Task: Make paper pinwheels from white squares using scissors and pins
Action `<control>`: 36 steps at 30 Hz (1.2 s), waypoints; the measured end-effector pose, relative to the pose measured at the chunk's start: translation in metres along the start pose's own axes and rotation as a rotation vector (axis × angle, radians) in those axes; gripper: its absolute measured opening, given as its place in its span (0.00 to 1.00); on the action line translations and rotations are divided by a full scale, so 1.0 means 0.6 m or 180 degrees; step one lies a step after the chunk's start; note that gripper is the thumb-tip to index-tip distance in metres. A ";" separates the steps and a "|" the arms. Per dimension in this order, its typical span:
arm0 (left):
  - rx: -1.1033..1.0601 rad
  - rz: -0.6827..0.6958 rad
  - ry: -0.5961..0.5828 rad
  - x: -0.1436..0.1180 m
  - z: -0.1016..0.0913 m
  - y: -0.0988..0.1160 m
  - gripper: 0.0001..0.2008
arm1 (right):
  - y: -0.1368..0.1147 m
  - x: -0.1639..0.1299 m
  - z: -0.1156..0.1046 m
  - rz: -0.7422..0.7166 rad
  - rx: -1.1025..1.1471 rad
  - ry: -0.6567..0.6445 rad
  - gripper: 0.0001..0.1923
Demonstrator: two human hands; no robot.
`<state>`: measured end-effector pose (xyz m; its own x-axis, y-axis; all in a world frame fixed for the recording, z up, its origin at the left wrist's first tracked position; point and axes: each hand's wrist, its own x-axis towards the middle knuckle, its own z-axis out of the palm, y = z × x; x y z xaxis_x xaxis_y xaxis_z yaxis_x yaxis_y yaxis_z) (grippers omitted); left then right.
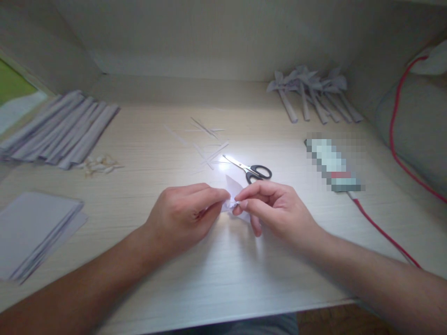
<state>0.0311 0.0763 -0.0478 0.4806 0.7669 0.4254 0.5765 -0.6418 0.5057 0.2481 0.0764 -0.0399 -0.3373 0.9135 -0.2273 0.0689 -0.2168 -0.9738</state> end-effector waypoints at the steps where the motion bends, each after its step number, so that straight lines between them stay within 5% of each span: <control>1: -0.0020 -0.0013 -0.0012 0.000 0.001 0.000 0.11 | 0.000 0.000 0.000 0.0000 -0.0007 -0.0001 0.03; 36: -0.0319 -0.0193 0.0174 -0.001 0.008 0.009 0.08 | -0.004 -0.001 0.004 -0.0039 0.0143 0.0014 0.03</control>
<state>0.0371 0.0722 -0.0489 0.4085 0.8048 0.4306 0.5331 -0.5933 0.6031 0.2459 0.0755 -0.0375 -0.3338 0.9177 -0.2155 0.0224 -0.2208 -0.9751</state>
